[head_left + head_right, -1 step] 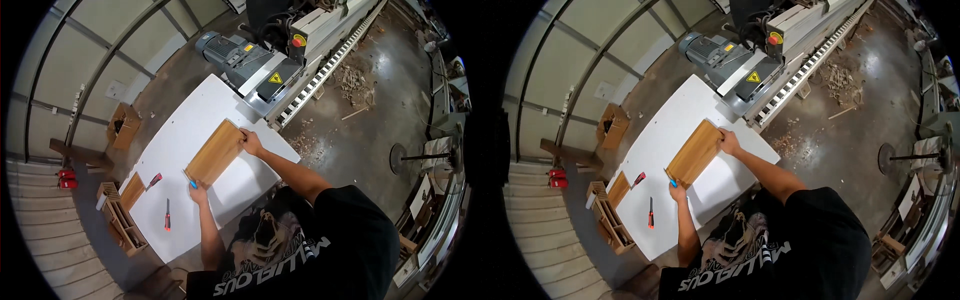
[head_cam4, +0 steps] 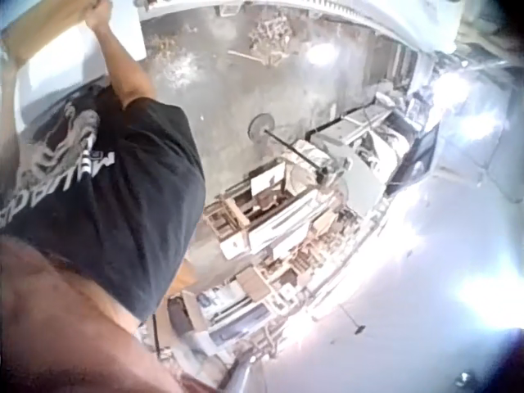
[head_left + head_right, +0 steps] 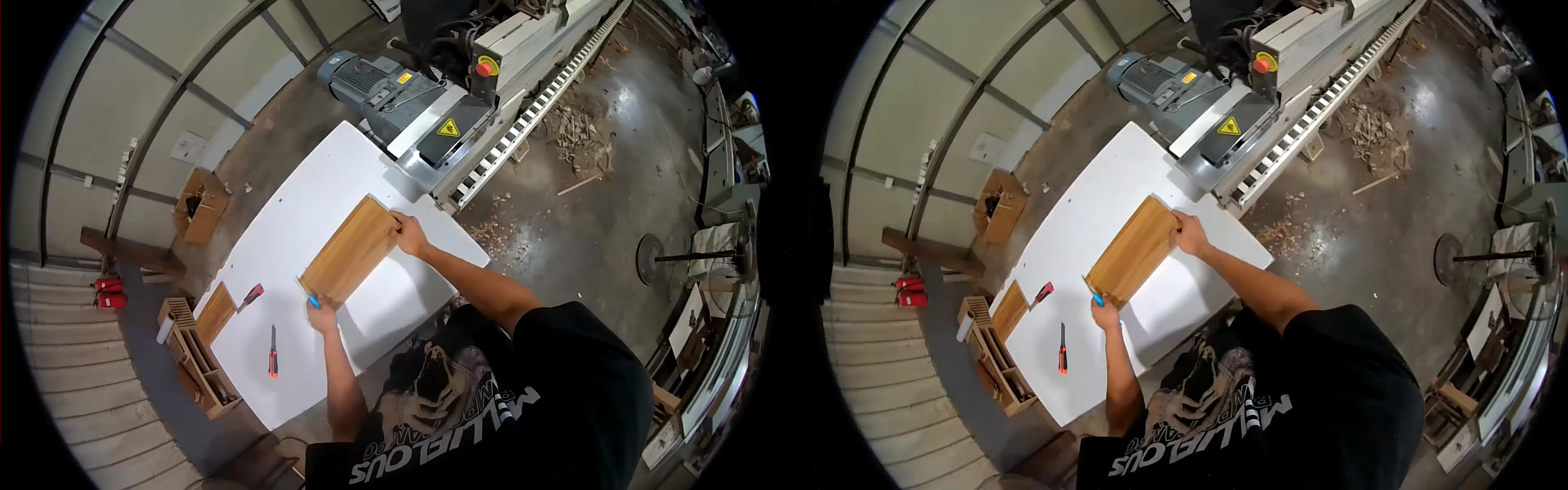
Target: The recorder is seen picking up, inspecting, and arranging various wooden furniture components near a manufacturing machine.
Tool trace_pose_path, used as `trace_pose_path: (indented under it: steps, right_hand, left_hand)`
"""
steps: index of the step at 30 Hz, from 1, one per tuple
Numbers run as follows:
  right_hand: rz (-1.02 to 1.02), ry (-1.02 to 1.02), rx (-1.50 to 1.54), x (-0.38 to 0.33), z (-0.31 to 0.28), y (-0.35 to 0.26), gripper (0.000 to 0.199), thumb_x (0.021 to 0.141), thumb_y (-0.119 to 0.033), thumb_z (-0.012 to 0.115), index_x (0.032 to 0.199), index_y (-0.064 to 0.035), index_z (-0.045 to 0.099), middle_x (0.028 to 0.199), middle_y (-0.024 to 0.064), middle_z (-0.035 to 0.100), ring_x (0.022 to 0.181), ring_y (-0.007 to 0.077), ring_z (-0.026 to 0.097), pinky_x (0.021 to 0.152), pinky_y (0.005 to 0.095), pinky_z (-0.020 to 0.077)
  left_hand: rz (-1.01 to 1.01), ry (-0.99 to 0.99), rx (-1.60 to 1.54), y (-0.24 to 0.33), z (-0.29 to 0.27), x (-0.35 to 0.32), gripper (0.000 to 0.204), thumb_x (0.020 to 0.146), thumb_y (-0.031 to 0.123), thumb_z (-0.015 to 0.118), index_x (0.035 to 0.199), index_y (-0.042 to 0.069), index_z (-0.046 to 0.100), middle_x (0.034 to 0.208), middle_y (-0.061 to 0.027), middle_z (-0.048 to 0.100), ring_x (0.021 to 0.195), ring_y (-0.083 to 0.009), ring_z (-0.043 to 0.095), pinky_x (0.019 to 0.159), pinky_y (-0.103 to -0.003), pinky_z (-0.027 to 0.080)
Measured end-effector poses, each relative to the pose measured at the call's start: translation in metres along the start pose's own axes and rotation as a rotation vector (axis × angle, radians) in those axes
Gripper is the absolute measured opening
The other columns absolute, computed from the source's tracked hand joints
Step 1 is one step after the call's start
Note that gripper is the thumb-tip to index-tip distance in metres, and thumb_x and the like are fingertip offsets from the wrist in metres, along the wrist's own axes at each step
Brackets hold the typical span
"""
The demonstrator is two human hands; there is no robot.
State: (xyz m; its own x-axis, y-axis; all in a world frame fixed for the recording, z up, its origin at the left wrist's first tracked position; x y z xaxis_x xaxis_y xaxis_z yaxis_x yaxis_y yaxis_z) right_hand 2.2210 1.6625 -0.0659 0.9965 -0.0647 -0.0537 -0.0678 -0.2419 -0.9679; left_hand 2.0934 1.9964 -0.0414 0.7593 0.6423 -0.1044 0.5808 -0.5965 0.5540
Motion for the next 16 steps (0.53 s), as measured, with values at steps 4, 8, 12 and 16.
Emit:
trace_pose_path:
  steps: [4,8,12,16]
  right_hand:
    - [-0.121,0.032,-0.07,-0.006,0.001,-0.012,0.035,0.087,-0.015,0.062,0.12,-0.0066,0.066,0.105,0.0232,0.071,0.092,0.037,0.072,0.083,0.0439,0.0578]
    - [-0.188,0.049,-0.053,-0.012,0.007,-0.003,0.045,0.08,-0.024,0.067,0.122,-0.0081,0.064,0.102,0.0236,0.069,0.094,0.0439,0.066,0.087,0.05,0.055]
    - [-0.032,0.093,-0.056,-0.038,-0.009,-0.02,0.06,0.087,-0.036,0.07,0.138,-0.0079,0.056,0.118,0.0273,0.066,0.101,0.0407,0.067,0.091,0.0471,0.0541]
    - [-0.077,0.278,-0.268,-0.078,-0.048,0.01,0.075,0.09,-0.041,0.07,0.155,-0.0154,0.044,0.151,0.0248,0.05,0.138,0.0354,0.051,0.117,0.0442,0.0391]
  left_hand:
    - [0.026,0.064,-0.084,-0.011,0.014,0.034,0.048,0.092,0.033,0.067,0.124,-0.003,0.065,0.116,-0.0246,0.071,0.107,-0.0433,0.067,0.094,-0.051,0.052]
    - [0.039,0.069,0.013,-0.032,0.019,0.051,0.058,0.09,0.045,0.07,0.126,-0.001,0.065,0.116,-0.0225,0.072,0.105,-0.0429,0.068,0.09,-0.052,0.053]
    - [0.163,-0.195,-0.516,-0.066,0.017,0.066,0.043,0.099,0.022,0.065,0.131,-0.006,0.06,0.11,-0.0195,0.073,0.097,-0.0375,0.07,0.088,-0.051,0.055]
    - [-0.142,-0.328,-1.012,-0.079,0.032,0.063,0.051,0.096,0.017,0.068,0.139,-0.005,0.052,0.114,-0.0195,0.07,0.099,-0.0389,0.07,0.087,-0.061,0.055]
Point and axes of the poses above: each hand's wrist, its own x-axis towards the middle knuckle, its own z-axis out of the palm, y = z × x, the point moved 2 cm from there along x, towards the middle knuckle
